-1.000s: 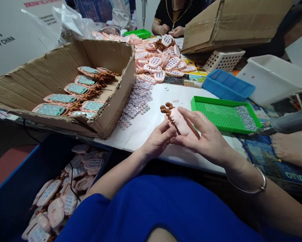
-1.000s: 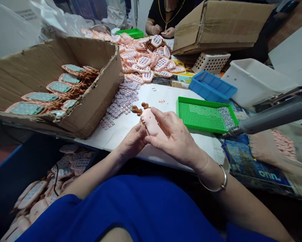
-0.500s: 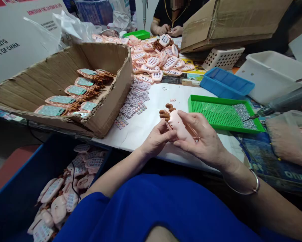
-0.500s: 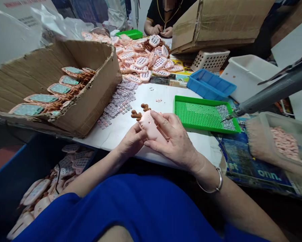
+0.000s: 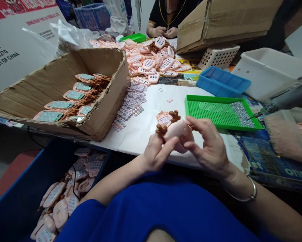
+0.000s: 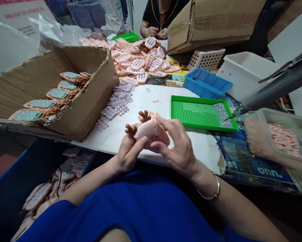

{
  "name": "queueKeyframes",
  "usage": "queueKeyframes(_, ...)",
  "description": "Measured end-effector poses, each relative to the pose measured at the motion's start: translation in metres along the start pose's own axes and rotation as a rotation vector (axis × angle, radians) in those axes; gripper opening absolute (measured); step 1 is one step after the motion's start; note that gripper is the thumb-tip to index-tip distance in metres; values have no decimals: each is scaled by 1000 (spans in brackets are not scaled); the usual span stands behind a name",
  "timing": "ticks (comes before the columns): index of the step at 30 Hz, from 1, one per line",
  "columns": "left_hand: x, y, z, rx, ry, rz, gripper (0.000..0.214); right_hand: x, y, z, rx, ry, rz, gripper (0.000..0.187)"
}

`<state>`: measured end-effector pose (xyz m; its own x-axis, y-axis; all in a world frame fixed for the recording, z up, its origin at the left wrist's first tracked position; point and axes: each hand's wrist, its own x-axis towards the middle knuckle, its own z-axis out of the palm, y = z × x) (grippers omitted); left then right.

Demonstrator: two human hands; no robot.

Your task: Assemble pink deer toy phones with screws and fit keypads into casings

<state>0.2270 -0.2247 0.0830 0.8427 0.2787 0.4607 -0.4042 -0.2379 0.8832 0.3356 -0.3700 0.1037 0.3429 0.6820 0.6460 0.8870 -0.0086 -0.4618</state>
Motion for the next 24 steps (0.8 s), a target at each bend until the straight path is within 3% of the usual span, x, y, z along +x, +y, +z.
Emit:
queueKeyframes(4,-6,-1,-1,77,-73,127,42,7,-3,-13,298,-114,301,42)
queueKeyframes(8,-5,1,5,8,-17,44,36,12,-9,-17,431,-105,454,48)
queueKeyframes(12,-2,2,12,-163,-10,-49,37,14,-14,-18,411,-72,484,47)
queueKeyframes(17,-3,-3,17,-288,17,-124,37,13,-13,-20,338,-77,434,32)
queueKeyframes(24,-10,-19,18,-302,17,-172,42,13,-14,-23,369,-83,448,17)
